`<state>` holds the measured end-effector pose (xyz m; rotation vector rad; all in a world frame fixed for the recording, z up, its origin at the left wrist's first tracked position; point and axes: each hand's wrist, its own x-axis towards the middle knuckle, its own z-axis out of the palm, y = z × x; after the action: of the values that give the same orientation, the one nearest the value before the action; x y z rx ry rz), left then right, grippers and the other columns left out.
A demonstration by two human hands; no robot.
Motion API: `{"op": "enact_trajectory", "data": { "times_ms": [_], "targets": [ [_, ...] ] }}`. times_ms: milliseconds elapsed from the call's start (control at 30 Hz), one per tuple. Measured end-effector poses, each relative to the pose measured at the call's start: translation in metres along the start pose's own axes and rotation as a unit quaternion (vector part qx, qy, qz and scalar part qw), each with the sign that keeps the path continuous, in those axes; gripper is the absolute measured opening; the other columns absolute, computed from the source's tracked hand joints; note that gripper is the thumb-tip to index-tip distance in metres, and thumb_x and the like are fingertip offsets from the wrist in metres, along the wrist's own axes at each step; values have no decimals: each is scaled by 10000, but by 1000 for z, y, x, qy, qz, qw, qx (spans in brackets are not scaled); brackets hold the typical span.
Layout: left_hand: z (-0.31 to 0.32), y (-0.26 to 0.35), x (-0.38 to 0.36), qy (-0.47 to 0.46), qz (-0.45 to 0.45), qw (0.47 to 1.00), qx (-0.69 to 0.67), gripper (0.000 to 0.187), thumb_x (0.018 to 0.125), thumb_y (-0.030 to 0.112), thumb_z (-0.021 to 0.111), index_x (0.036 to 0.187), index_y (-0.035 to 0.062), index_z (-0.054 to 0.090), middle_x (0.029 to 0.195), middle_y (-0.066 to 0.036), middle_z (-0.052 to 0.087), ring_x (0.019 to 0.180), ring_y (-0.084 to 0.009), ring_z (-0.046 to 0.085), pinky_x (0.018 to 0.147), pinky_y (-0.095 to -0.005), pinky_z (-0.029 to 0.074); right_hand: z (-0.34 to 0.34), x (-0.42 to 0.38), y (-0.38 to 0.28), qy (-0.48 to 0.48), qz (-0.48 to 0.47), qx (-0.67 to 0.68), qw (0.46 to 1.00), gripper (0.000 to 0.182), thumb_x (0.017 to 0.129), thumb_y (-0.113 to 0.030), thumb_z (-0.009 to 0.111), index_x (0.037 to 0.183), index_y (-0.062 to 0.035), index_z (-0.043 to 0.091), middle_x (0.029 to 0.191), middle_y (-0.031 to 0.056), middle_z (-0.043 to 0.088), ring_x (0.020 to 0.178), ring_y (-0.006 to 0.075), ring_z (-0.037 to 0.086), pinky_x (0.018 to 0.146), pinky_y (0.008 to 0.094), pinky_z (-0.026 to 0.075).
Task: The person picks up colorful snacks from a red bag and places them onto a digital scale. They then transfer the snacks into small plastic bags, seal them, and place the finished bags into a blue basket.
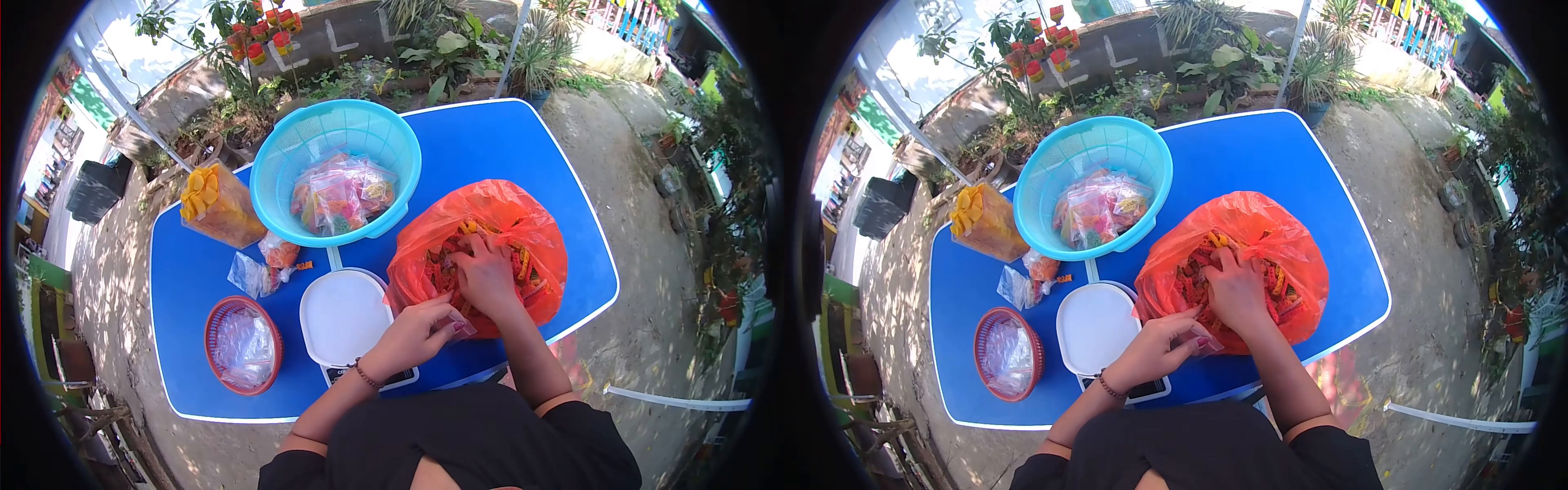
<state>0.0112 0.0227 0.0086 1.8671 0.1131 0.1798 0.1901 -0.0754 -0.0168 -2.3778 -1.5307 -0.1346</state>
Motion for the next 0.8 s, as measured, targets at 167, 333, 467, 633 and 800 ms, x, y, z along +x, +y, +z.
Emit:
{"op": "enact_trajectory", "data": {
  "times_ms": [167, 333, 467, 633, 800],
  "targets": [
    [-3, 3, -2, -1, -26, 1000, -1, 139, 912, 30, 650, 1038, 14, 703, 1063, -212, 700, 1280, -394, 588, 982, -430, 525, 10, -3, -3, 9, -11, -51, 999, 250, 810, -142, 681, 1043, -166, 767, 1219, 70, 562, 1130, 325, 517, 973, 482, 429],
    [-3, 2, -3, -1, -12, 1000, 14, 139, 917, 61, 656, 1042, 18, 700, 1118, -226, 691, 1310, -406, 555, 986, -437, 524, -11, -9, -1, 1, -17, -28, 999, 188, 824, -141, 678, 990, -144, 767, 1223, 74, 569, 1113, 325, 516, 947, 480, 439],
    [-2, 7, -5, -12, -8, 1000, 15, 151, 907, -6, 647, 1044, 3, 710, 1067, -206, 707, 1367, -367, 531, 1006, -411, 509, -23, -23, 7, 39, -10, 61, 997, 131, 805, -89, 688, 919, -99, 752, 1145, 74, 614, 1089, 320, 539, 924, 469, 459],
    [6, -1, -1, -48, 13, 998, 37, 126, 927, 80, 652, 1025, 26, 710, 1137, -228, 687, 1311, -400, 555, 997, -451, 513, -32, -35, 15, 94, 6, 122, 988, 133, 779, -27, 714, 897, -81, 740, 1013, 53, 655, 1001, 299, 572, 876, 425, 481],
    [11, 1, -6, -74, -11, 991, 113, 125, 927, 123, 649, 1000, 47, 716, 1146, -176, 657, 1123, -371, 648, 917, -443, 541, -28, -44, 8, 59, -24, 160, 985, 148, 769, -55, 760, 913, -84, 742, 997, 72, 655, 968, 299, 575, 880, 407, 477]
  ]
}}
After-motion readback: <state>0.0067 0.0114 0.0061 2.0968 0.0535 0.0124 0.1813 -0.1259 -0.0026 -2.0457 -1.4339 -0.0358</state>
